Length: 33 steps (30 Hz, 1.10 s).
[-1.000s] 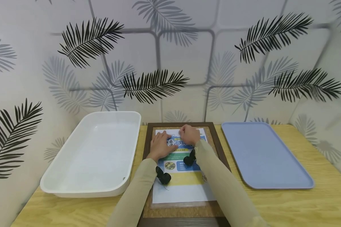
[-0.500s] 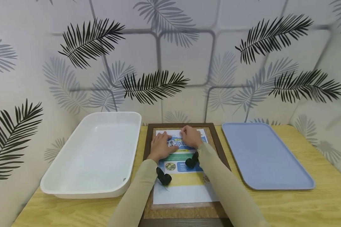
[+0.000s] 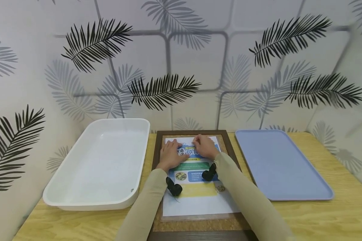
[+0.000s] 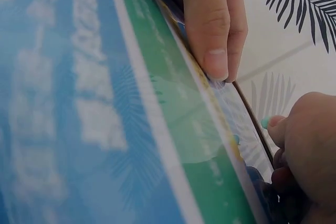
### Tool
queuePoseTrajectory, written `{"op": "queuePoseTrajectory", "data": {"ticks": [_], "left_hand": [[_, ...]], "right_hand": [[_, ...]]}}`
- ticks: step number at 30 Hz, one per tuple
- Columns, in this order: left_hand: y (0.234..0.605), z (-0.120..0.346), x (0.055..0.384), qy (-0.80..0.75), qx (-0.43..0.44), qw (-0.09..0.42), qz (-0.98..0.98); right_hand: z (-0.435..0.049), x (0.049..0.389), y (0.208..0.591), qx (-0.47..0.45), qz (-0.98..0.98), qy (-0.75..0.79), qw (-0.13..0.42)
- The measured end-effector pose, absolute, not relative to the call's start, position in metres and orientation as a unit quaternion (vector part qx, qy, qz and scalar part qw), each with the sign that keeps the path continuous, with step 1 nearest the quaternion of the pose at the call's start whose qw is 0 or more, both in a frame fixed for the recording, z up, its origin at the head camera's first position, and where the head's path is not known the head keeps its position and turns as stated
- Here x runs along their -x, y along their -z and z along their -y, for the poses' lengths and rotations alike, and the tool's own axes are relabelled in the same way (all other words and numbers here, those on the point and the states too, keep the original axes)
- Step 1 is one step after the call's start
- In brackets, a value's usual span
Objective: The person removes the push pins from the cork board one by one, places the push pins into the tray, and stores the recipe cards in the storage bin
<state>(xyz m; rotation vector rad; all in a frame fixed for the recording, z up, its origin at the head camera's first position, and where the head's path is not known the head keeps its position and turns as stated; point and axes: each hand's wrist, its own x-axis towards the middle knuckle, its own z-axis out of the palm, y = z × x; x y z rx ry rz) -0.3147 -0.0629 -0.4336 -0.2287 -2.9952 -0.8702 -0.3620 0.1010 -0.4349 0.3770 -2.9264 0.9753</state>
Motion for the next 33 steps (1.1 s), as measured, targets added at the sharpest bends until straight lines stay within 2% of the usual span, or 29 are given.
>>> {"op": "queuePoseTrajectory", "data": {"ticks": [9,17,23,29,33], "left_hand": [[0.436,0.059,0.311,0.279,0.072,0.002,0.958],[0.437,0.058,0.31,0.293,0.066,0.001,0.954],[0.436,0.06,0.313,0.297,0.068,0.008,0.952],[0.434,0.06,0.316,0.297,0.072,0.009,0.952],[0.436,0.06,0.314,0.297,0.069,0.009,0.952]], "right_hand": [[-0.111,0.353,0.438,-0.12,0.934,-0.335,0.001],[-0.127,0.346,0.43,-0.132,0.944,-0.302,0.012],[-0.135,0.343,0.425,-0.11,0.948,-0.299,-0.002],[-0.147,0.341,0.423,-0.107,0.953,-0.284,0.018],[-0.152,0.337,0.423,-0.092,0.956,-0.278,0.013]]}}
